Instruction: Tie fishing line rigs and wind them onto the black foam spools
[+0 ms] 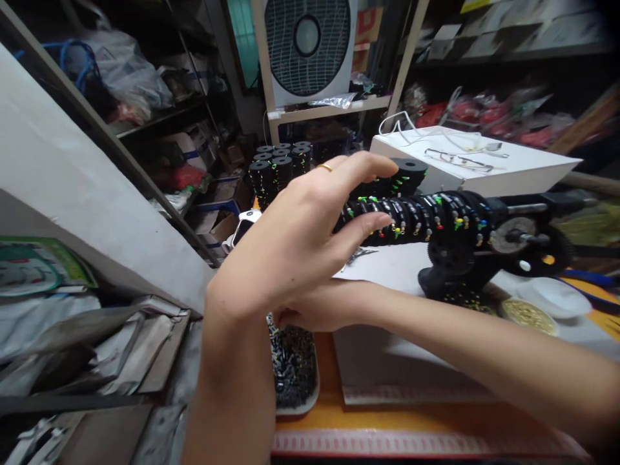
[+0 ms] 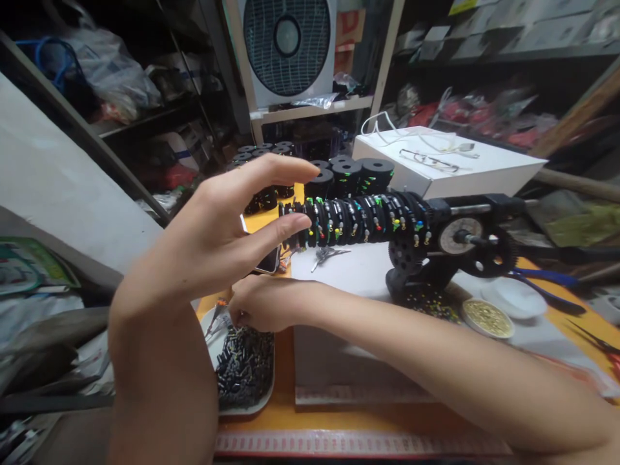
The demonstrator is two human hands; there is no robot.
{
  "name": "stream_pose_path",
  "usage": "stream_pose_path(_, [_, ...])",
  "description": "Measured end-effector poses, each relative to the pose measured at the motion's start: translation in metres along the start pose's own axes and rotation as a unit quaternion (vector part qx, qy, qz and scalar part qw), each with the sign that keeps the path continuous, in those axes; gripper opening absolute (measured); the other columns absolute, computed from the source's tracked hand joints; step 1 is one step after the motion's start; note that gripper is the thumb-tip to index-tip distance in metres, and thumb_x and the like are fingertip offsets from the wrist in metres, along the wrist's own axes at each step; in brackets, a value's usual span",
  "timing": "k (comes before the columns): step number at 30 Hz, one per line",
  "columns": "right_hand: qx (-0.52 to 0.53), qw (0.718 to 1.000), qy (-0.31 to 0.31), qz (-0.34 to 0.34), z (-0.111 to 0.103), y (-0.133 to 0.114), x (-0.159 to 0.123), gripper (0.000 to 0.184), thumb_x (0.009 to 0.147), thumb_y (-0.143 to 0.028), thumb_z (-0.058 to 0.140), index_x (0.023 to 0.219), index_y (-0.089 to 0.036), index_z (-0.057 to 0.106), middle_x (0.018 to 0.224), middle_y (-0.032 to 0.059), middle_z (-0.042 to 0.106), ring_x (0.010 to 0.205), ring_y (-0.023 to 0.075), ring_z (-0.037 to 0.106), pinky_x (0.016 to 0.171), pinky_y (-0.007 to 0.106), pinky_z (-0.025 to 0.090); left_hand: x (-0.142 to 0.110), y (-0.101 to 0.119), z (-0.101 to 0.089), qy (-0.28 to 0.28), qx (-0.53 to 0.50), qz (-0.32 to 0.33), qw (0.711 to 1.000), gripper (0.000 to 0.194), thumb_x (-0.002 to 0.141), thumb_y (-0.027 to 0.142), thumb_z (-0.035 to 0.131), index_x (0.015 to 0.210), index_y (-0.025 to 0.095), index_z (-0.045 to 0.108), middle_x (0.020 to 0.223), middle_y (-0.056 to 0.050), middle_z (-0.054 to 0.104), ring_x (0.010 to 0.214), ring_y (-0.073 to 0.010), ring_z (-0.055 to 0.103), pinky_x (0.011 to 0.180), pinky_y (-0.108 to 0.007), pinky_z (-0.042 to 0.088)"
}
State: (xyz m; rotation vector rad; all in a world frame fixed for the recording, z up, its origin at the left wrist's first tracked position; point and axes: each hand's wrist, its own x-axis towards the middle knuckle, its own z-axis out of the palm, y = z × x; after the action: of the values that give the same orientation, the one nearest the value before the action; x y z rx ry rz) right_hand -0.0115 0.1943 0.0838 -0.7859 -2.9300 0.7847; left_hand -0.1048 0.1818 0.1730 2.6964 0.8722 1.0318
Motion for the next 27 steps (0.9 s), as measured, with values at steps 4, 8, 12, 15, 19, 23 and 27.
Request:
stream_pose_path(4, [-0.005, 0.999, -0.03, -0.023, 0.0, 0.007, -0.003, 0.019, 0.09, -0.015, 0.056, 0.1, -0.016, 0.072, 0.1, 0.0058, 0.069, 0.083, 0.0149, 0.06, 0.069, 0.023, 0.043, -0.003, 0.001, -0.006, 0.014, 0.011, -0.013, 1.0, 0.03, 0.088, 0.017, 0.059, 0.115, 0.029, 0.057, 0.124, 0.003, 0.062, 0.122, -0.0234, 0.056, 0.104, -0.039, 0.049])
stream_pose_path(8, [-0.033, 0.998, -0.045, -0.026, 0.011, 0.006, -0.001, 0.016, 0.086, -0.013, 0.059, 0.091, -0.018, 0.073, 0.094, 0.0039, 0.069, 0.07, 0.0122, 0.057, 0.056, 0.022, 0.037, -0.003, 0.001, -0.009, 0.006, 0.008, -0.005, 1.0, 0.028, 0.089, 0.017, 0.059, 0.116, 0.025, 0.055, 0.124, 0.002, 0.061, 0.121, -0.0192, 0.056, 0.104, -0.034, 0.048])
stream_pose_path(12, [-0.092, 0.996, -0.022, -0.006, 0.026, -0.001, 0.002, 0.017, 0.08, -0.003, 0.055, 0.086, -0.011, 0.07, 0.088, 0.0097, 0.068, 0.062, 0.015, 0.055, 0.049, 0.026, 0.031, -0.004, 0.0, -0.009, 0.003, -0.011, 0.016, 1.0, 0.027, 0.09, 0.014, 0.057, 0.116, 0.019, 0.054, 0.124, -0.002, 0.062, 0.119, -0.0174, 0.056, 0.103, -0.029, 0.046])
stream_pose_path(15, [-0.134, 0.991, -0.007, 0.0, 0.036, -0.008, 0.003, 0.022, 0.075, 0.003, 0.053, 0.087, -0.006, 0.068, 0.091, 0.0148, 0.067, 0.07, 0.021, 0.06, 0.052, 0.028, 0.037, -0.005, -0.001, -0.009, 0.005, -0.008, 0.008, 1.0, 0.028, 0.09, 0.015, 0.058, 0.117, 0.021, 0.052, 0.124, 0.002, 0.061, 0.119, -0.0134, 0.056, 0.103, -0.025, 0.046])
stream_pose_path(19, [-0.178, 0.983, 0.035, 0.022, 0.05, -0.012, 0.004, 0.024, 0.075, 0.004, 0.052, 0.085, -0.01, 0.069, 0.097, 0.0154, 0.068, 0.078, 0.0228, 0.063, 0.062, 0.029, 0.046, -0.005, 0.0, -0.01, 0.0, 0.005, 0.012, 1.0, 0.027, 0.091, 0.018, 0.056, 0.117, 0.024, 0.054, 0.125, 0.004, 0.06, 0.121, -0.0137, 0.056, 0.104, -0.027, 0.047])
stream_pose_path(23, [-0.167, 0.984, 0.054, 0.027, 0.064, -0.004, 0.011, 0.018, 0.075, -0.001, 0.058, 0.084, -0.013, 0.069, 0.1, 0.0153, 0.067, 0.086, 0.025, 0.064, 0.068, 0.03, 0.049, -0.005, 0.001, -0.01, -0.008, 0.022, -0.002, 1.0, 0.026, 0.091, 0.02, 0.056, 0.115, 0.029, 0.056, 0.128, 0.007, 0.06, 0.121, -0.0204, 0.057, 0.104, -0.038, 0.049])
stream_pose_path(27, [-0.159, 0.986, 0.042, 0.021, 0.066, 0.004, 0.018, 0.019, 0.072, -0.003, 0.064, 0.088, -0.013, 0.069, 0.1, 0.0139, 0.068, 0.09, 0.0251, 0.064, 0.073, 0.03, 0.051, -0.004, 0.001, -0.01, -0.006, 0.003, -0.013, 1.0, 0.026, 0.089, 0.02, 0.057, 0.114, 0.029, 0.058, 0.128, 0.006, 0.061, 0.122, -0.021, 0.056, 0.103, -0.037, 0.049])
